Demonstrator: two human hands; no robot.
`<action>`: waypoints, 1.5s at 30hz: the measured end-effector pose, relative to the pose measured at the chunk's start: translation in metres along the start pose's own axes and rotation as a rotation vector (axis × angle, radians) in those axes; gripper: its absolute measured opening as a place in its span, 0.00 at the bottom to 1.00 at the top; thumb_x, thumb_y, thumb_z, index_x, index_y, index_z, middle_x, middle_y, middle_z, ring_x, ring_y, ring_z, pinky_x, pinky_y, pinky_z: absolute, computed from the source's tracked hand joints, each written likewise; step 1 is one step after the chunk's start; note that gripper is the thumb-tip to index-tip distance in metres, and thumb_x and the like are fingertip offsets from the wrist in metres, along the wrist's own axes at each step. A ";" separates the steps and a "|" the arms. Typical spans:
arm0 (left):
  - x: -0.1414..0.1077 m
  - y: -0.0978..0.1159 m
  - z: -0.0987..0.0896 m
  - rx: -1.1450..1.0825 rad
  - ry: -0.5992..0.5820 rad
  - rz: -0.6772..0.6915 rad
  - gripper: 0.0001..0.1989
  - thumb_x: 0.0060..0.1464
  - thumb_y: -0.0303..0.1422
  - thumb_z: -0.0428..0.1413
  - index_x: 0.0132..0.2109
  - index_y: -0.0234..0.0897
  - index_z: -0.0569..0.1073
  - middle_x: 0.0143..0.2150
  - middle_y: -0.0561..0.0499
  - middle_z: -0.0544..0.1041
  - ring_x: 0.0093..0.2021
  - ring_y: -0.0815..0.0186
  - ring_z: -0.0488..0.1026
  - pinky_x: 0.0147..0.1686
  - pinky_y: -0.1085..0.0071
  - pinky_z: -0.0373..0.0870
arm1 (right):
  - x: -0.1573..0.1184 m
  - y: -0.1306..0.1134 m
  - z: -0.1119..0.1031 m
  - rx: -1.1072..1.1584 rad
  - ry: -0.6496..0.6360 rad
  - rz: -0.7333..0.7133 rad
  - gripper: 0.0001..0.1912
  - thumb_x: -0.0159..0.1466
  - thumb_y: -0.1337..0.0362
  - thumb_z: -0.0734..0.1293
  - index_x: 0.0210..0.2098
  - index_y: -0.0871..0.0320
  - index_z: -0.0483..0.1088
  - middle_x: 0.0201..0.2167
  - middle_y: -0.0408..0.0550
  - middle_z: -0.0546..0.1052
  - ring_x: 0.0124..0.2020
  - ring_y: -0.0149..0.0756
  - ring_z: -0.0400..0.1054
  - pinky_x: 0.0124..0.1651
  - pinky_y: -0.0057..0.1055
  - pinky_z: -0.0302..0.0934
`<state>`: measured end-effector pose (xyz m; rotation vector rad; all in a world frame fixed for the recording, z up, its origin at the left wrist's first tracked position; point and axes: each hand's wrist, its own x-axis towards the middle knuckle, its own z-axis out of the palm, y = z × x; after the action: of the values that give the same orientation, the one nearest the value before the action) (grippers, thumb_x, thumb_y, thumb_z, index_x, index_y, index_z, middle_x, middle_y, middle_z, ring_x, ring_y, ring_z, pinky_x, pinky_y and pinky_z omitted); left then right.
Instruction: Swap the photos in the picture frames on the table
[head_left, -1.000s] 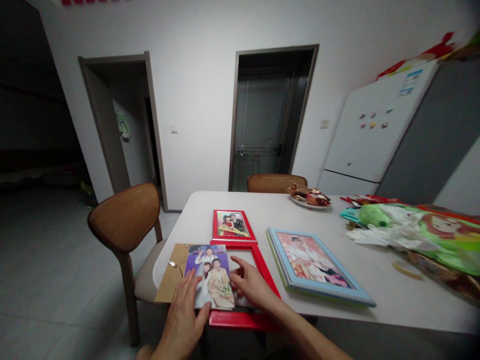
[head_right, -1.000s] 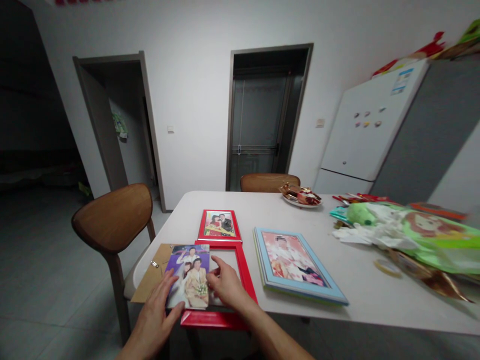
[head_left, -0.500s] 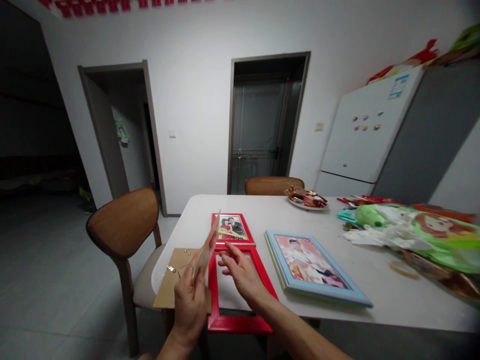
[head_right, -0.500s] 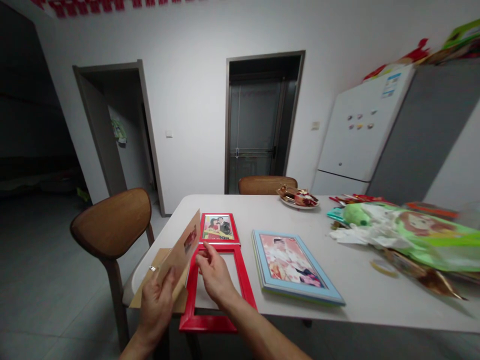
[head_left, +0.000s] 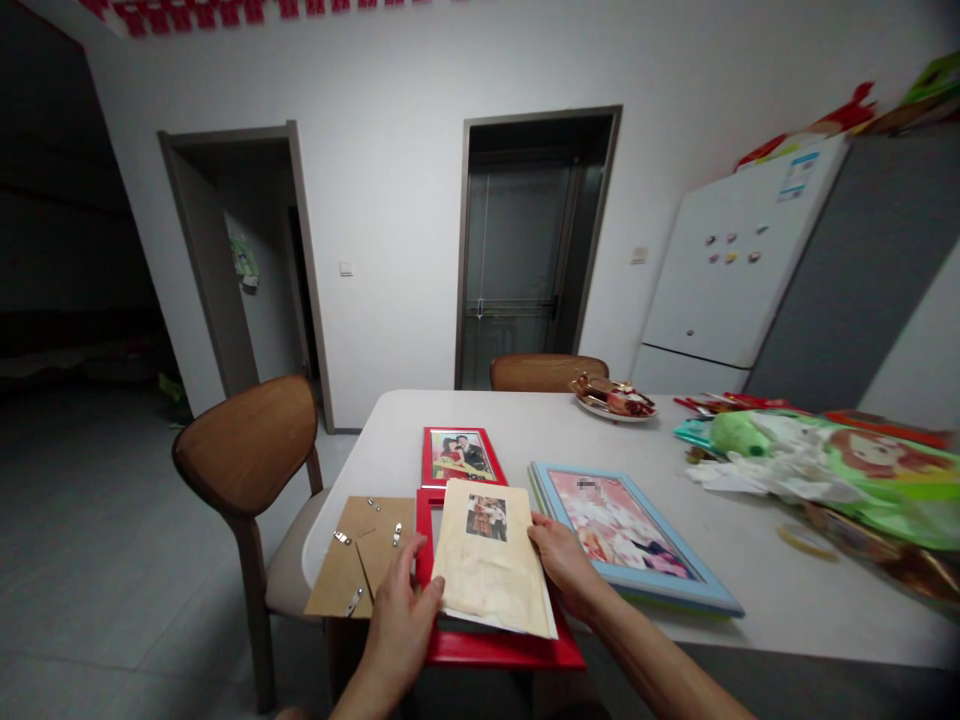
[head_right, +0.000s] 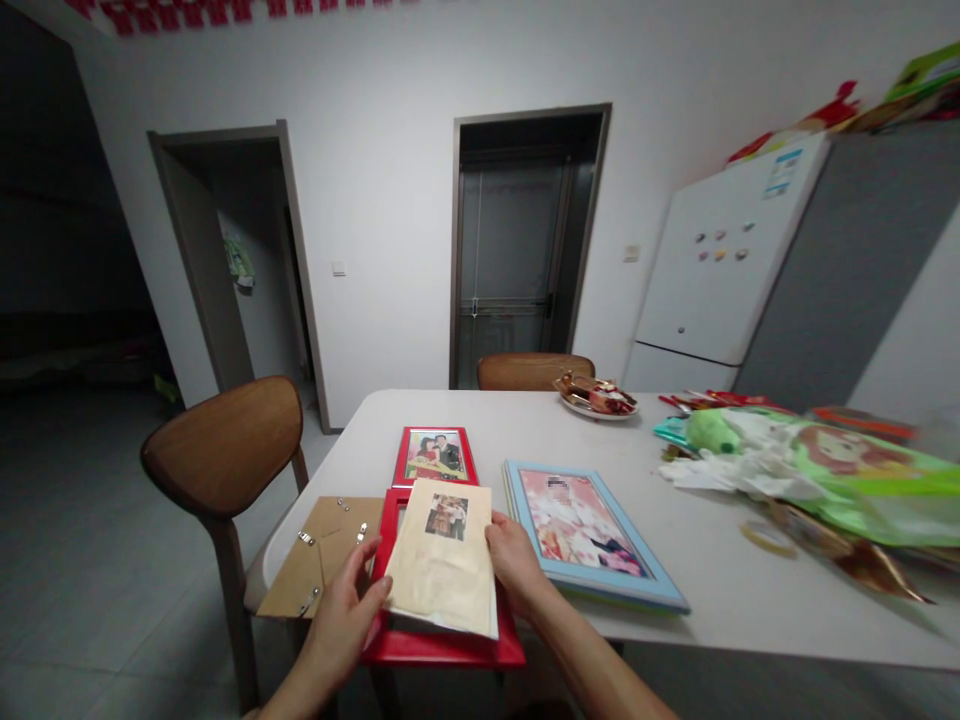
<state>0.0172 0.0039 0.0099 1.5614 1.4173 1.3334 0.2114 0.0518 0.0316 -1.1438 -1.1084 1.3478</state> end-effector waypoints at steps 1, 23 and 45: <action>-0.002 -0.001 -0.001 0.123 -0.051 0.044 0.22 0.44 0.29 0.51 0.49 0.33 0.64 0.52 0.43 0.67 0.53 0.60 0.61 0.53 0.62 0.55 | 0.002 0.003 -0.003 -0.038 -0.007 -0.006 0.22 0.46 0.68 0.54 0.40 0.62 0.67 0.29 0.50 0.77 0.29 0.38 0.71 0.29 0.29 0.63; -0.012 0.013 -0.004 0.666 -0.384 0.263 0.22 0.44 0.33 0.54 0.49 0.33 0.66 0.54 0.39 0.64 0.55 0.54 0.58 0.54 0.53 0.52 | 0.027 0.008 0.004 -0.908 0.061 -0.188 0.16 0.54 0.67 0.53 0.33 0.63 0.70 0.32 0.55 0.75 0.33 0.37 0.68 0.34 0.27 0.57; -0.008 -0.025 -0.080 0.783 -0.222 0.128 0.31 0.36 0.28 0.55 0.52 0.34 0.62 0.57 0.40 0.59 0.57 0.54 0.53 0.54 0.54 0.51 | -0.011 -0.004 0.053 -1.178 -0.144 -0.477 0.17 0.58 0.61 0.56 0.43 0.60 0.67 0.38 0.54 0.70 0.40 0.38 0.62 0.40 0.30 0.53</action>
<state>-0.0657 -0.0121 0.0078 2.2358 1.8269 0.6395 0.1594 0.0388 0.0432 -1.4167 -2.2322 0.3162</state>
